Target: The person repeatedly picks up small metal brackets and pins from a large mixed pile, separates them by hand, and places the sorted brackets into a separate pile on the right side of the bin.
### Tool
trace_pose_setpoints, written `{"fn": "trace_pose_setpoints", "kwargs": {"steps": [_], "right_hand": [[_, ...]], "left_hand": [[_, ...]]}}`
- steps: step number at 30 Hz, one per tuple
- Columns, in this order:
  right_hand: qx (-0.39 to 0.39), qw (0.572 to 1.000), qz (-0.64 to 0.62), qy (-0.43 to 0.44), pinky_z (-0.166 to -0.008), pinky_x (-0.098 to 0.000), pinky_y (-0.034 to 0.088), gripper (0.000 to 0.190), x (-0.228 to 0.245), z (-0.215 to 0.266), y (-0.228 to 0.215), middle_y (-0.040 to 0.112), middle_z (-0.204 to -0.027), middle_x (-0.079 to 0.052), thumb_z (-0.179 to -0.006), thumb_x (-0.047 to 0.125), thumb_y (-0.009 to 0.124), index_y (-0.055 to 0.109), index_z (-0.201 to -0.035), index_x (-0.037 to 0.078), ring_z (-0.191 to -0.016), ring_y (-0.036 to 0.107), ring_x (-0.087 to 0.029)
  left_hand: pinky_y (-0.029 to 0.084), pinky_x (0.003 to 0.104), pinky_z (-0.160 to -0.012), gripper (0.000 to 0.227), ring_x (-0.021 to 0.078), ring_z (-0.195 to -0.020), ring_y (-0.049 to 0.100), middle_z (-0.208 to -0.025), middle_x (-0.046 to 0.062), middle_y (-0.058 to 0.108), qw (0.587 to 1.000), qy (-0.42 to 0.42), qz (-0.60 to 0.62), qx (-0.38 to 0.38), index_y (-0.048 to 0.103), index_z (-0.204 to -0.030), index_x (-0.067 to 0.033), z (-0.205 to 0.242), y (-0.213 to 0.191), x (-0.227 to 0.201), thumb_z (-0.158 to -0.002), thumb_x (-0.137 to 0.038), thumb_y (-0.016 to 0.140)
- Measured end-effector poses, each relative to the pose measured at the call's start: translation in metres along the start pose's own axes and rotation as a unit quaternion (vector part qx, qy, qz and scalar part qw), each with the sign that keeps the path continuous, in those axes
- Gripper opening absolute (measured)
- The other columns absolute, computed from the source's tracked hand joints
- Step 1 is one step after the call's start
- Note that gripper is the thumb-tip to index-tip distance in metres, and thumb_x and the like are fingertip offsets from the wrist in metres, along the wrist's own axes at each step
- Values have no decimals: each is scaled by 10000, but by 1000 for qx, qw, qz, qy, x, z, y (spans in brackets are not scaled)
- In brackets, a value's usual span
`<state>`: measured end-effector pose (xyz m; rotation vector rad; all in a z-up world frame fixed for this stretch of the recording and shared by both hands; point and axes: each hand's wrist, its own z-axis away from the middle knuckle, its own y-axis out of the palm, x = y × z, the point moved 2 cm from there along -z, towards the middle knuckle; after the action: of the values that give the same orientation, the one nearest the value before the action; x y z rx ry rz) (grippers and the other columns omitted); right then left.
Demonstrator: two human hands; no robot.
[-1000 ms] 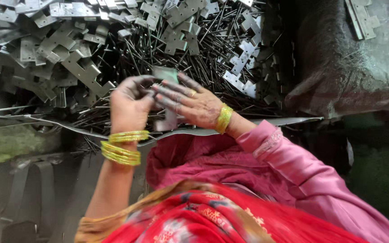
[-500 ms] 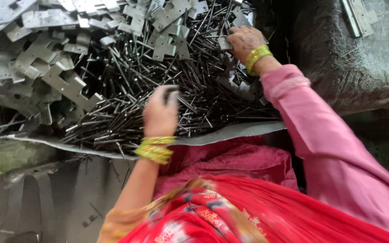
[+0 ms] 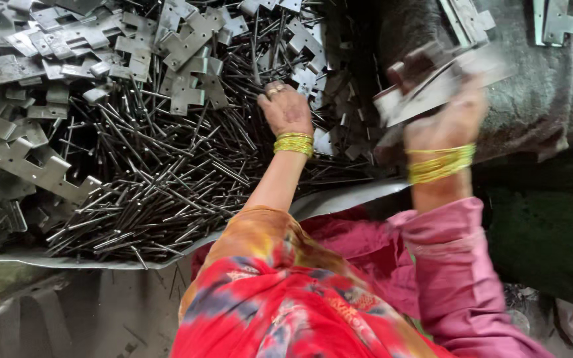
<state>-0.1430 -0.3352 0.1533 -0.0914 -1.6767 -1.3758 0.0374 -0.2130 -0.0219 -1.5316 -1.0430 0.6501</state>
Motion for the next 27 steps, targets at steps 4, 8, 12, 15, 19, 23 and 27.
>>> {"fn": "trace_pose_setpoints", "kwargs": {"steps": [4, 8, 12, 15, 19, 23, 27], "right_hand": [[-62, 982, -22, 177, -771, -562, 620, 220, -80, 27, -31, 704, -1025, -188, -1056, 203, 529, 586, -1168, 23, -933, 718, -354], [-91, 959, -7, 269, -781, -548, 628, 145, -149, 35, -62, 723, -1075, -256, -1013, 123, 542, 592, -1112, 29, -910, 731, -408], [-118, 962, -6, 245, -789, -555, 634, 143, -182, 48, -65, 707, -1054, -259, -1010, 72, 566, 613, -1131, 13, -874, 725, -421], [-126, 978, -20, 163, -809, -570, 646, 143, -157, 56, -70, 703, -1039, -239, -1026, 46, 567, 609, -1150, -12, -888, 723, -403], [-154, 979, 24, 129, -740, -563, 627, 176, -119, 50, -77, 715, -996, -164, -996, 85, 517, 596, -1149, 48, -887, 734, -342], [-89, 976, 44, 195, -800, -548, 639, 216, -128, 34, -81, 732, -1039, -230, -992, 28, 504, 587, -1186, -18, -903, 743, -400], [-65, 965, 57, 247, -812, -523, 640, 229, -159, 32, -74, 729, -1069, -188, -1010, 51, 573, 593, -1232, -1, -922, 738, -364]], "left_hand": [[448, 399, -773, 117, 228, -877, 642, -868, 53, 687, 994, -54, 92, -30, 680, -894, -164, -3, -14, 23, -866, -170, 566], [454, 424, -796, 150, 255, -939, 621, -934, 53, 699, 987, 42, 138, -78, 703, -860, -161, 8, -45, 61, -799, -247, 596], [454, 408, -828, 370, 239, -1011, 591, -1044, 71, 687, 990, 76, 110, -40, 725, -870, -133, 24, -62, 79, -744, -459, 605], [451, 405, -850, 262, 231, -1052, 587, -1074, 72, 692, 992, 113, 46, -35, 742, -874, -141, 34, -54, 37, -807, -356, 609], [456, 439, -890, 193, 266, -1037, 604, -961, 64, 719, 993, 83, 55, 66, 757, -892, -143, 41, -26, -7, -945, -231, 593], [516, 423, -754, 148, 268, -843, 677, -845, 99, 718, 982, -43, 181, -25, 766, -850, -94, 36, -20, 19, -873, -151, 631], [546, 461, -682, 146, 353, -737, 701, -785, 151, 713, 892, -84, 442, -34, 777, -855, -57, 36, -43, 71, -801, -191, 756]]}}
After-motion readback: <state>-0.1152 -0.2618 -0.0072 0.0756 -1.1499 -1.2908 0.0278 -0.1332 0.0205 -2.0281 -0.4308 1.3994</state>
